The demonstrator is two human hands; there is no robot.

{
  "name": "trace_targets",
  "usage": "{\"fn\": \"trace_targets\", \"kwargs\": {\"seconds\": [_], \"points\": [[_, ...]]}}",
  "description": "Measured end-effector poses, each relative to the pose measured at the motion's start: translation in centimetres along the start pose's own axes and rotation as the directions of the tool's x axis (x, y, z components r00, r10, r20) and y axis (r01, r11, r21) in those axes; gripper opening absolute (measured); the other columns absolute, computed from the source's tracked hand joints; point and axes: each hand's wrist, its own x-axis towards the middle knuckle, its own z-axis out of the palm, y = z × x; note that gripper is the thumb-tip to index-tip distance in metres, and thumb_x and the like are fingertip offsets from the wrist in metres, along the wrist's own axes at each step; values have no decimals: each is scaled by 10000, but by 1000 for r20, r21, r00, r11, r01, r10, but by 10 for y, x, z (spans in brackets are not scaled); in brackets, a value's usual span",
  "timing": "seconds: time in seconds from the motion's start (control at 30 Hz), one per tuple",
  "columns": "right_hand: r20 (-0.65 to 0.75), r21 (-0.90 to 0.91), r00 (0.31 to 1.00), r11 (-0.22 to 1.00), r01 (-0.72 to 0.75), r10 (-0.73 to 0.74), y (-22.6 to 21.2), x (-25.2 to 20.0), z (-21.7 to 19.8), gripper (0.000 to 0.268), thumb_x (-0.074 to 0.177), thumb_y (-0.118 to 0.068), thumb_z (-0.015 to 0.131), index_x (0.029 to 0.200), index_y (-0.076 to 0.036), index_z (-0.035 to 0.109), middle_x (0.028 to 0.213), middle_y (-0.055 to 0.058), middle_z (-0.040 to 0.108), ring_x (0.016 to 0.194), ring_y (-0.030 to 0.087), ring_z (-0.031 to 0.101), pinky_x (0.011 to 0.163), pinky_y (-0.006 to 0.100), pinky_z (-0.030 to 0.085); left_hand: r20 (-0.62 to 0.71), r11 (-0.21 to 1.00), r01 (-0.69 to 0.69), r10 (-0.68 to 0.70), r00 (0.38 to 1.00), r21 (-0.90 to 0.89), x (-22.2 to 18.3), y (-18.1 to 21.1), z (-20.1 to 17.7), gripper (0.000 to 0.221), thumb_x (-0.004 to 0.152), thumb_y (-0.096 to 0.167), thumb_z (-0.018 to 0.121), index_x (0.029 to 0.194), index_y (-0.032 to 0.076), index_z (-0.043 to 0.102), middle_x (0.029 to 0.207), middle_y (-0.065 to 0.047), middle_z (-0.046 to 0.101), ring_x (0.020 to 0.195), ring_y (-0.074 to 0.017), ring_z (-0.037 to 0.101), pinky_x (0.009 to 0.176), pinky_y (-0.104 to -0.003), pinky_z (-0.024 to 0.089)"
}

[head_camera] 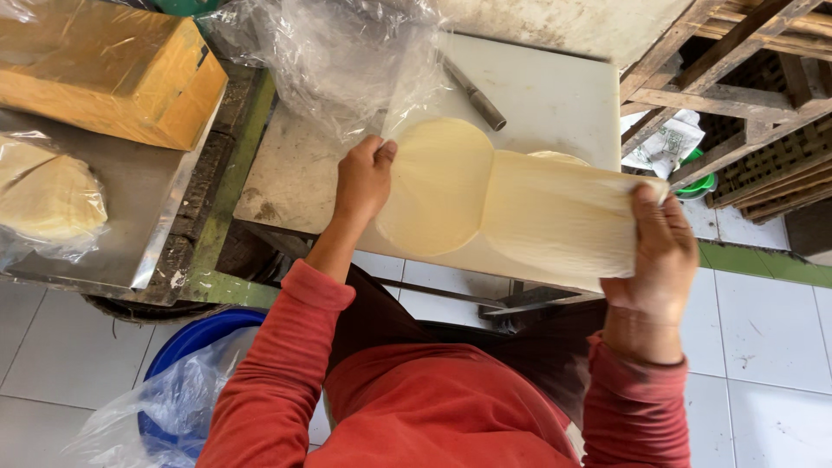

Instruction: The person peels individual circular dough sheets from a stack and places them into a new stack, then uses a knife to cut the final stack into wedges.

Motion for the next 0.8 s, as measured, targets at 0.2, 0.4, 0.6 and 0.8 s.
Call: {"fn": "trace_targets", "kwargs": {"seconds": [0.2, 0.4, 0.6, 0.8], "points": [[-59, -173, 990, 978, 118, -130, -48, -8, -23, 206, 1208, -79, 535, 1318, 66, 630, 1090, 172, 714, 866, 209, 699, 742, 324, 583, 70, 909, -147, 130, 989, 390, 15, -6, 18, 236, 1051, 269, 600, 1036, 45, 671, 973, -210, 684, 866, -405, 659, 733, -525, 528], [-37, -820, 953, 555, 142, -299, -71, -2, 1, 205, 1151, -151, 544, 1163, 30, 642, 1077, 120, 702, 858, 179, 705, 704, 320, 597, -70, 959, -281, 278, 958, -41, -27, 20, 25, 508, 1114, 449, 424, 1434, 85, 579, 1339, -172, 650, 1159, -298, 689, 973, -437, 591], [757, -628, 647, 374, 683, 90, 28, -16, 74, 288, 925, -85, 721, 1205, -17, 714, 1095, 155, 712, 925, 283, 694, 809, 353, 590, 531, -218, 625, 365, 764, -749, -91, 70, 32, 779, 1067, 671, 356, 1570, 79, 415, 1534, -224, 491, 1333, -355, 564, 1094, -520, 505], [573, -760, 810, 289, 582, -122, 47, -35, 86, 240, 955, -117, 802, 1158, -20, 718, 1243, 156, 654, 1060, 275, 714, 847, 341, 617, 472, -314, 505, 182, 863, -804, -103, 70, -7, 748, 1064, 638, 405, 1535, 60, 458, 1465, -186, 561, 1301, -341, 594, 1090, -504, 517]]}}
